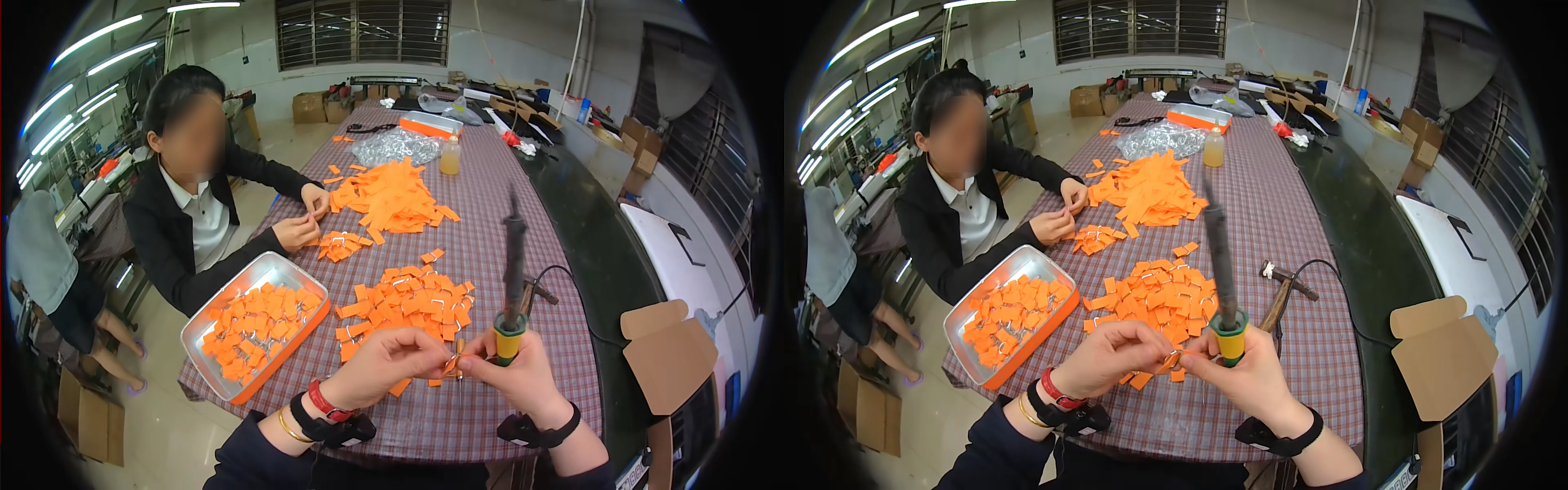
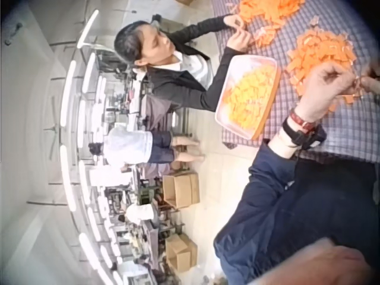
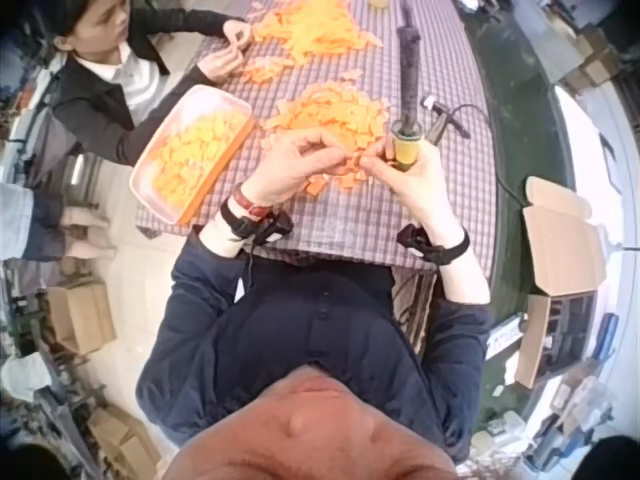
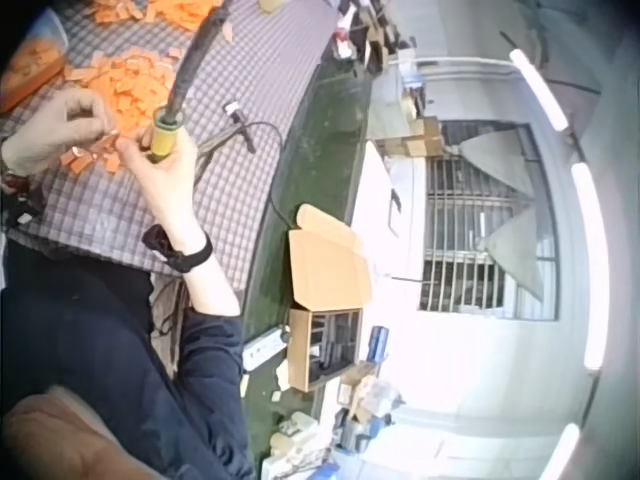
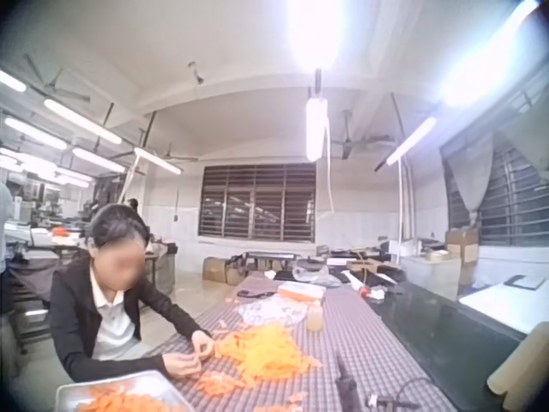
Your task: The recorder uses a heated edge-finishing tool to seal or burnish the edges of several small orange leather pieces.
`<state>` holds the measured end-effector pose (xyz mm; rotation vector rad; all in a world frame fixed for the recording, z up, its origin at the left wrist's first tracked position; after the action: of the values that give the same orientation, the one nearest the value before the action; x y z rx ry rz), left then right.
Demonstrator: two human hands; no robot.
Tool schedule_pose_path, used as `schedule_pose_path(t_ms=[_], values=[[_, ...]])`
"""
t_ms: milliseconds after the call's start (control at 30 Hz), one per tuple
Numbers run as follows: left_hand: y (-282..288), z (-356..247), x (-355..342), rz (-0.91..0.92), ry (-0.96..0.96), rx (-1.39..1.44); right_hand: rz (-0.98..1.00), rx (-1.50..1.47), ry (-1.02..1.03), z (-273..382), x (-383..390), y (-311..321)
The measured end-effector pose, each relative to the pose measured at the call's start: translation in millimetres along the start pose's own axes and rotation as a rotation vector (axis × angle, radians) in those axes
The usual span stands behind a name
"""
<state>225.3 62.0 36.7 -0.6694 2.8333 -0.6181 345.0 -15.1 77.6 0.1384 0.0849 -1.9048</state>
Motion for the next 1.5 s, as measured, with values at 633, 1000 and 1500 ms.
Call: schedule_pose_path(t_ms=[633,1000,1500], values=[[-13.5,-7.6,37.2,-0.041,-0.138,-0.274,0.003,0.156,0.001,-3.0,19.2,-21.1],[-4.4,-5.9,39.2,-0.240,-0.056,-0.231,-0.022,0.013,-0.014,-6.7,29.2,-18.0],[-8.7,2.6,44.4,-0.208,-0.017,-0.095,-0.080,-0.016,0.107,-0.2,34.3,-20.6]])
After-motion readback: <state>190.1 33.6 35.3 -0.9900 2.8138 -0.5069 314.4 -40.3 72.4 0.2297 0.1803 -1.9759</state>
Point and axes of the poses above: each hand's wrist, its own x-axis away from the middle knuckle, its own y-axis out of the back of the hand, z = x × y, the point moved 8 cm from there along -x, towards the middle knuckle, and after that the axes turned 3 degrees about -z, right-handed, at the moved point
